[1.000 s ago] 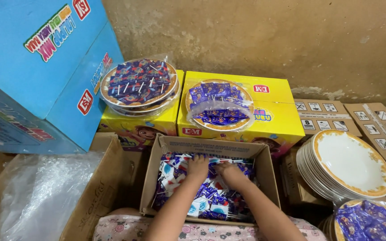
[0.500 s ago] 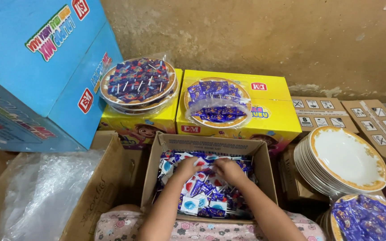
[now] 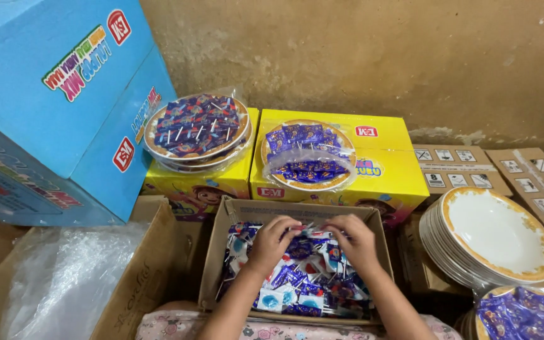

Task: The person picks up individual packaged items from a large box, places them into a smaller round tray until full, and then wraps the tray in plastic film.

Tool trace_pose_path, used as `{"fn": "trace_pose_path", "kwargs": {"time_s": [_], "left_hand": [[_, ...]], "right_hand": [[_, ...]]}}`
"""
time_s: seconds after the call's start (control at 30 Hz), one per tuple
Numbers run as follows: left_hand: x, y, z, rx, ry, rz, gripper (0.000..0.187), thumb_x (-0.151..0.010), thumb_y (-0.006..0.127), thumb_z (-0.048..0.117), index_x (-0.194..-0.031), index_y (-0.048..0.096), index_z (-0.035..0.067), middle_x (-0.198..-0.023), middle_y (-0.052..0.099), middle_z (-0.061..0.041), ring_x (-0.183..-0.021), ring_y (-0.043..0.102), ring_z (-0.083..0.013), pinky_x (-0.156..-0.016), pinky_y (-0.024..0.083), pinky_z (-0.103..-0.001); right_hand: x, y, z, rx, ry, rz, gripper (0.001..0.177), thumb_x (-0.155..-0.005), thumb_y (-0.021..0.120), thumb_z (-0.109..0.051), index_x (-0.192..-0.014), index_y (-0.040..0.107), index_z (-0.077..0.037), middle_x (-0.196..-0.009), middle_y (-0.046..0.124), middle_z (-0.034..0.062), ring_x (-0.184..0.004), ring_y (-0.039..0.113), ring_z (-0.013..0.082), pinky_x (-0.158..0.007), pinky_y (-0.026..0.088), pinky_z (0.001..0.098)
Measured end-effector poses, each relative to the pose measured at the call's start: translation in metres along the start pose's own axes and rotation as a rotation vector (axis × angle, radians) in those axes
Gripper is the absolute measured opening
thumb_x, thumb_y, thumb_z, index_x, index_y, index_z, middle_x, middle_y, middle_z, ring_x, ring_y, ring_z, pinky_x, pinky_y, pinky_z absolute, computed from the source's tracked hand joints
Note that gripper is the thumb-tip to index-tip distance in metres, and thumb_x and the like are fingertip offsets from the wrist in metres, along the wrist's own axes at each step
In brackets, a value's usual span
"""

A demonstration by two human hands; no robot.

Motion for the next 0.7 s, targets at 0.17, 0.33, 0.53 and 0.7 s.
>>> {"fn": "trace_pose_path", "kwargs": {"time_s": [0.17, 0.33, 0.53, 0.7], "left_hand": [[-0.022, -0.038, 0.055, -0.129, 0.32, 0.161, 0.019, -0.086, 0.077, 0.009, -0.102, 0.069, 0.016, -0.107, 0.073, 0.001, -0.097, 0.072, -0.0247, -0.083, 0.059, -0.039], [-0.067, -0.05, 0.067, -0.272, 0.367, 0.218, 0.017, -0.085, 0.077, 0.009, -0.096, 0.069, 0.018, -0.104, 0.073, 0.006, -0.099, 0.069, -0.0211, -0.084, 0.057, -0.037], [-0.088, -0.042, 0.064, -0.396, 0.353, 0.173, 0.015, -0.091, 0.072, 0.009, -0.102, 0.07, 0.018, -0.103, 0.073, 0.008, -0.1, 0.067, -0.0194, -0.082, 0.051, -0.035], [-0.1, -0.023, 0.051, -0.495, 0.382, 0.155, 0.016, -0.09, 0.073, 0.013, -0.104, 0.069, 0.021, -0.104, 0.072, 0.011, -0.103, 0.063, -0.0173, -0.087, 0.049, -0.034]], "right_hand": [[-0.045, -0.06, -0.065, 0.043, -0.19, 0.3, 0.013, -0.087, 0.079, 0.004, -0.097, 0.079, -0.005, -0.091, 0.077, 0.0098, -0.085, 0.069, 0.0294, -0.082, 0.055, 0.0363], [-0.08, -0.038, -0.049, 0.262, -0.324, 0.368, 0.018, -0.086, 0.084, 0.002, -0.1, 0.083, -0.01, -0.096, 0.078, 0.0028, -0.09, 0.061, 0.0252, -0.084, 0.053, 0.0329], [-0.098, 0.005, -0.013, 0.46, -0.351, 0.311, 0.009, -0.091, 0.08, -0.02, -0.099, 0.08, -0.026, -0.099, 0.077, -0.01, -0.095, 0.058, 0.0235, -0.086, 0.047, 0.0332], [-0.101, 0.02, 0.007, 0.728, -0.209, 0.348, 0.007, -0.091, 0.082, -0.027, -0.086, 0.078, -0.025, -0.113, 0.057, 0.0024, -0.11, 0.045, 0.033, -0.097, 0.038, 0.0452]]}}
Point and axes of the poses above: each hand's wrist, its own x-axis away from the middle knuckle, its own y-axis out of the palm, z = x × y, the point moved 7 cm from there along -x, towards the middle knuckle
